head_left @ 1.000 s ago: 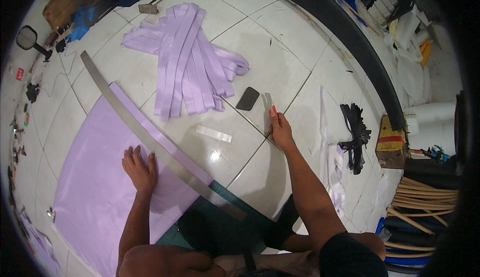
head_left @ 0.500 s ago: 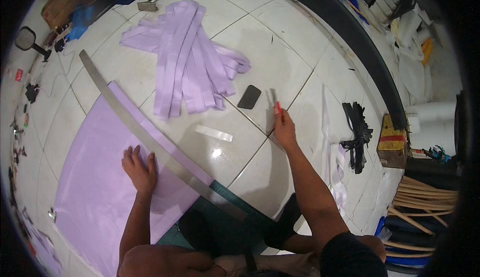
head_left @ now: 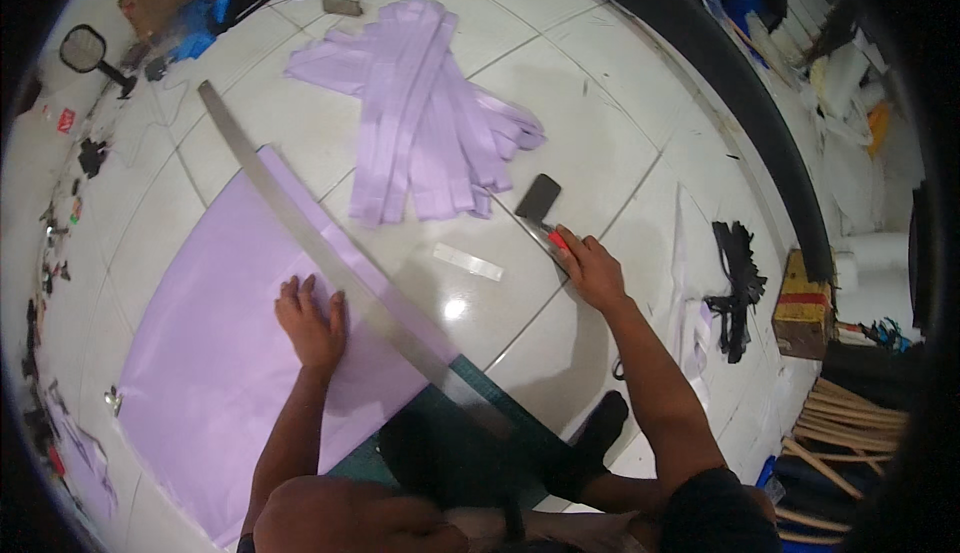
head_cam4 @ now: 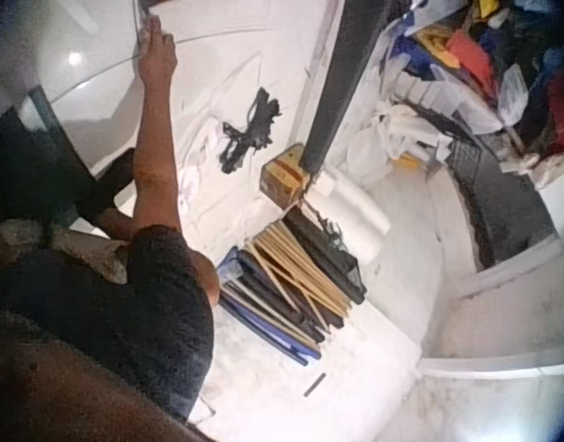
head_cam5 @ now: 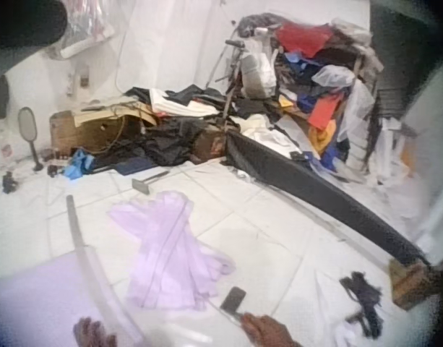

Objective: The person measures and cuts strips of purple fabric using a straight edge and a utility knife on a cutting mat on the floor.

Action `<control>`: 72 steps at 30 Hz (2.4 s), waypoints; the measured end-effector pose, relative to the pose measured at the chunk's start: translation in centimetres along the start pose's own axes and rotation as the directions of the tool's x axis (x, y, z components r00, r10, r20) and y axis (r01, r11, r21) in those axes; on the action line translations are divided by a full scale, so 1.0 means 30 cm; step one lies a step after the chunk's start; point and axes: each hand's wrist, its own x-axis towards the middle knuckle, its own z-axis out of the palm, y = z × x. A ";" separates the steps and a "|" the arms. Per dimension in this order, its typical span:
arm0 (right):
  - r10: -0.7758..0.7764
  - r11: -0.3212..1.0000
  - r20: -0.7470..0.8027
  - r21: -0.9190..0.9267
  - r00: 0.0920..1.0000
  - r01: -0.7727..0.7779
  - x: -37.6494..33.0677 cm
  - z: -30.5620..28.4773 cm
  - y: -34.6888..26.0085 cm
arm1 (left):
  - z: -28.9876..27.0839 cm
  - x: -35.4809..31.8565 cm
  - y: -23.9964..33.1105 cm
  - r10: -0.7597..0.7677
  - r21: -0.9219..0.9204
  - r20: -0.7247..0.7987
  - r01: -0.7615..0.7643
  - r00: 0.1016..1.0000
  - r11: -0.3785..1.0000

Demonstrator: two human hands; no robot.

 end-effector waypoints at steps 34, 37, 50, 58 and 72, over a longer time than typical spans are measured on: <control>0.078 0.708 -0.051 0.706 0.996 -0.019 -0.029 0.187 -0.362 | -0.092 0.664 -0.221 0.032 -0.008 0.364 -0.032 0.931 0.999; 0.185 0.455 -0.062 0.890 0.981 -0.030 -0.005 0.146 -0.448 | -0.051 0.643 -0.267 0.111 -0.043 0.130 -0.106 0.985 0.993; 0.053 0.026 0.052 0.998 0.997 -0.053 0.743 0.146 -1.172 | 0.026 0.612 -0.283 0.017 -0.135 -0.035 -0.021 0.999 0.991; 0.026 0.236 0.027 0.971 0.999 -0.032 0.958 0.328 -1.302 | 0.044 0.615 -0.297 -0.002 -0.124 0.024 0.005 1.000 0.992; 0.054 0.326 -0.093 0.943 0.994 0.070 0.958 0.369 -1.293 | 0.033 0.623 -0.291 -0.001 -0.104 0.051 0.007 0.999 0.995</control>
